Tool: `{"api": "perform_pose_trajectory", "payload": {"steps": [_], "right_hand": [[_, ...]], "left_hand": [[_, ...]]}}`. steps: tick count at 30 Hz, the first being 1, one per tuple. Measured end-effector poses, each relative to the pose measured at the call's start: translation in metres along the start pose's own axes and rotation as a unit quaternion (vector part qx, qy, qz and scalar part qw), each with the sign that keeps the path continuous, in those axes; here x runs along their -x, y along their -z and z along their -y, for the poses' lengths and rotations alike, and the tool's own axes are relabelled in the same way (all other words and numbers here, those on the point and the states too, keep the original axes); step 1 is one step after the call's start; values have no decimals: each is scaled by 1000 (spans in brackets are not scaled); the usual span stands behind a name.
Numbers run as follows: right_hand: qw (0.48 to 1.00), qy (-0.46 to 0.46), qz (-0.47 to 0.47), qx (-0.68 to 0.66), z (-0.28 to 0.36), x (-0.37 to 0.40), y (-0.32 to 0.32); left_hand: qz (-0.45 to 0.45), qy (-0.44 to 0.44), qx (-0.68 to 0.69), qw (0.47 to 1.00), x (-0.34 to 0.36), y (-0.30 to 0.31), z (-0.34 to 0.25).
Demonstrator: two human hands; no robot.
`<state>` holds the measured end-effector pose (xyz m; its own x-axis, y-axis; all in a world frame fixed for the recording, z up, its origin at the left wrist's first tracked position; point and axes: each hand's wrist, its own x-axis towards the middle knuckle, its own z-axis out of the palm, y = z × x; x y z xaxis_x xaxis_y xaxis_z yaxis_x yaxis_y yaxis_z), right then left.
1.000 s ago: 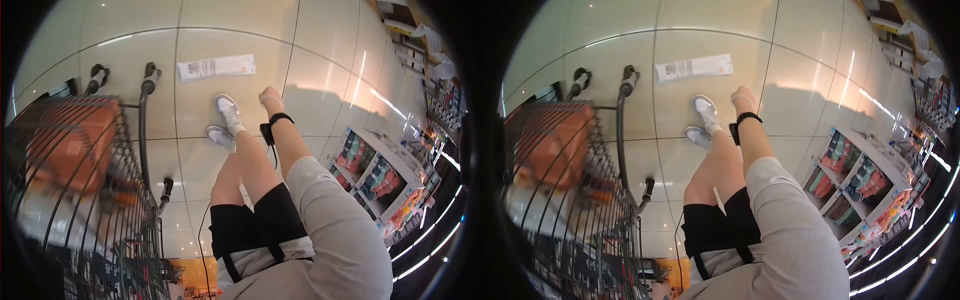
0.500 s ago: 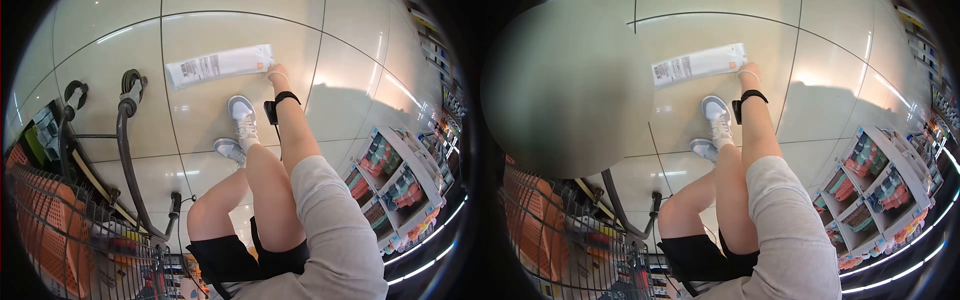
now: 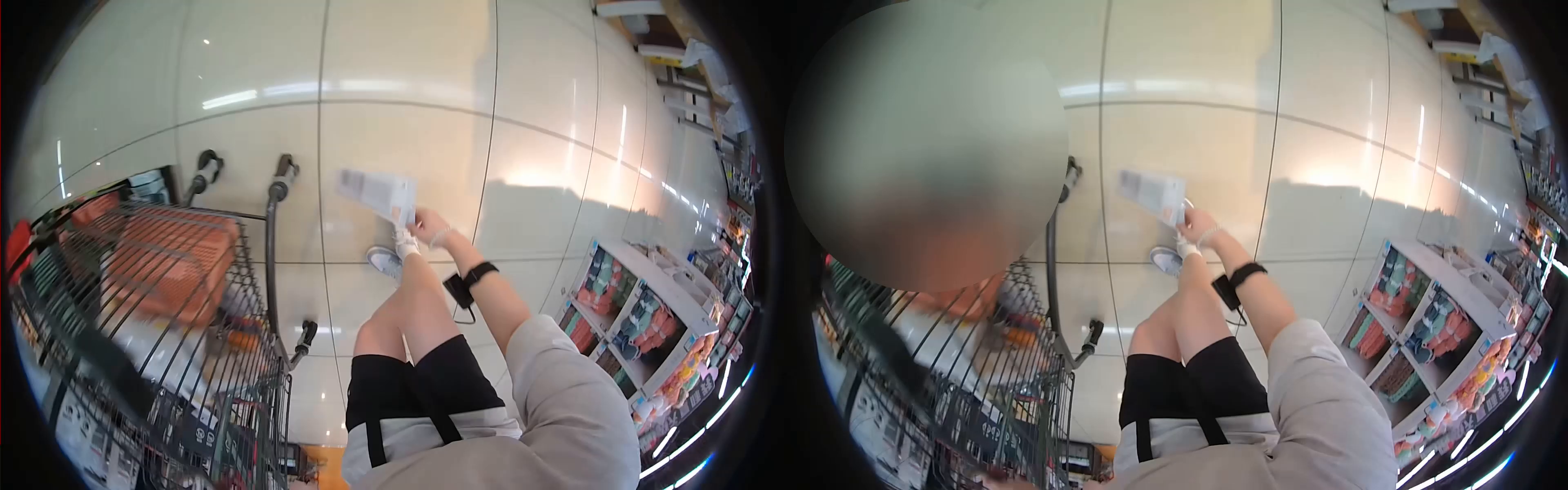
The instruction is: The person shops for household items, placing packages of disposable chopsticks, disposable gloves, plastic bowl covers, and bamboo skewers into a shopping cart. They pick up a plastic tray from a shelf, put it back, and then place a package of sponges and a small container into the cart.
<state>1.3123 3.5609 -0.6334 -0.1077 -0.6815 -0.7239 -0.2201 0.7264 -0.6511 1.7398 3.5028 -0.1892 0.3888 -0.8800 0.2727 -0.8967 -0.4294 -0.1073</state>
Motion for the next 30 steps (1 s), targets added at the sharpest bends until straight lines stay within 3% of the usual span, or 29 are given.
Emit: {"api": "perform_pose_trajectory", "payload": {"steps": [1,2,3,4,6,7,8,10,12,13,14,15,16,18,22,24,25,26,28,29,30], "right_hand": [[997,74,5,39,27,22,5],[997,62,-1,44,64,49,10],[993,109,0,38,83,68,9],[995,95,-8,43,120,99,14],[989,112,20,97,178,152,21],[983,127,16,131,211,180,34],[982,163,25,96,231,200,39],[966,227,78,95,278,239,50],[958,244,144,-38,335,288,61],[953,255,162,-33,346,301,62],[947,265,181,-28,355,311,64],[935,287,210,0,373,324,66],[918,325,228,16,391,343,66],[891,369,261,39,421,376,61],[816,471,328,66,480,432,27],[782,503,359,86,514,463,6],[757,515,391,92,532,480,-6],[731,528,422,98,540,492,-18],[697,572,415,119,543,494,-55],[670,607,407,130,547,492,-71],[660,580,437,192,557,492,-81]], "left_hand": [[-3,32,103,994,7,8,-5],[-52,-45,211,975,0,-16,20],[-72,-202,116,970,3,-21,47],[-37,-193,80,977,2,-14,35],[-72,-128,133,980,2,17,-14],[-22,-53,173,983,3,10,-7],[-55,-91,156,982,1,11,-7],[-25,-62,202,977,-1,26,-12],[-11,-77,218,973,-5,44,-12],[-15,3,233,972,9,47,8],[13,-114,267,957,1,80,-20],[28,-136,291,947,11,76,-26],[189,-227,381,876,7,111,-33],[209,-281,478,806,43,100,-58],[184,-234,536,790,54,162,-72],[53,-178,541,820,47,171,-66],[46,-173,544,820,47,173,-59],[35,-115,538,835,46,175,-49],[-19,-46,504,862,35,178,-32],[-31,-47,503,863,36,165,-20],[-8,-11,561,828,41,141,-6]]}}
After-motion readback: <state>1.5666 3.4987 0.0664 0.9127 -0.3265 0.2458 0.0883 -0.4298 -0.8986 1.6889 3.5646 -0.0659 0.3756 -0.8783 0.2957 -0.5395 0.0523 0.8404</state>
